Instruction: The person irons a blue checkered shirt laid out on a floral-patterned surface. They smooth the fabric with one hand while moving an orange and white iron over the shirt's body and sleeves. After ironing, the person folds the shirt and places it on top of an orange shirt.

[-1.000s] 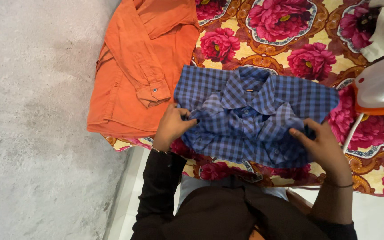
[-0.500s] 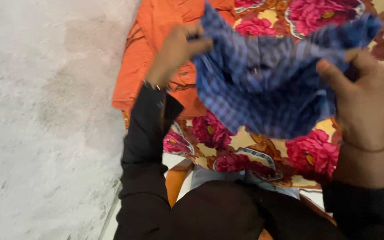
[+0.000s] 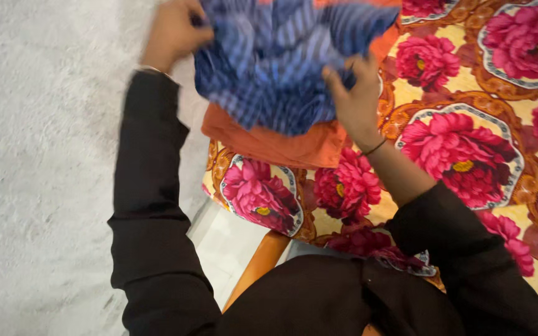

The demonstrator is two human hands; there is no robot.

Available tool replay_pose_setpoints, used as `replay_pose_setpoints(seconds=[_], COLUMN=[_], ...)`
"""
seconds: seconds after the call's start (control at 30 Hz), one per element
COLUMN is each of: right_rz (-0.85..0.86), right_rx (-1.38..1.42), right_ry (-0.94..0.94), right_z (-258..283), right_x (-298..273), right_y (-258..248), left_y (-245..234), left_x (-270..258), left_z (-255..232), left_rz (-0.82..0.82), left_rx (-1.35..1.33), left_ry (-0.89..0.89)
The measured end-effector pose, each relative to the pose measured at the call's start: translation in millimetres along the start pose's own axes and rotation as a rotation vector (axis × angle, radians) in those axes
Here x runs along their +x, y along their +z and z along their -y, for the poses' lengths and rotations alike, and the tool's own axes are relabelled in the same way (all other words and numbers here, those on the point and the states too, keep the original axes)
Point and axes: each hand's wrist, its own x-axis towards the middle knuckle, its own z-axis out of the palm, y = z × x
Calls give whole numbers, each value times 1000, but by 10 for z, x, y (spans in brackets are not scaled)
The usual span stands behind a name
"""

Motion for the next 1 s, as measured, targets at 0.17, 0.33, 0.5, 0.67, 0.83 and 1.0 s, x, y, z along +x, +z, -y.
replay_pose_setpoints(seconds=[0.17, 0.33, 0.5, 0.67, 0.83, 1.0], right_rz=[157, 132, 242, 340, 158, 339], right_rx=[-45, 16, -36, -182, -463, -370], right_ry=[236, 187, 287, 368, 53, 86], right_z=[-262, -300, -309, -211, 49, 181], right_x=[-392, -89, -228, -752, -711, -486], right_y=[133, -15, 6, 57, -36, -103], left_y=[347, -139, -325, -16, -3, 26], left_x=[-547, -411, -464, -734, -648, -395], left_z=[18, 56, -21, -287, -438, -242], left_rz=[-164, -208, -31, 130, 98, 509], left_rx=[159, 145, 285, 558, 617, 371], left_ry=[239, 144, -23, -136, -128, -363])
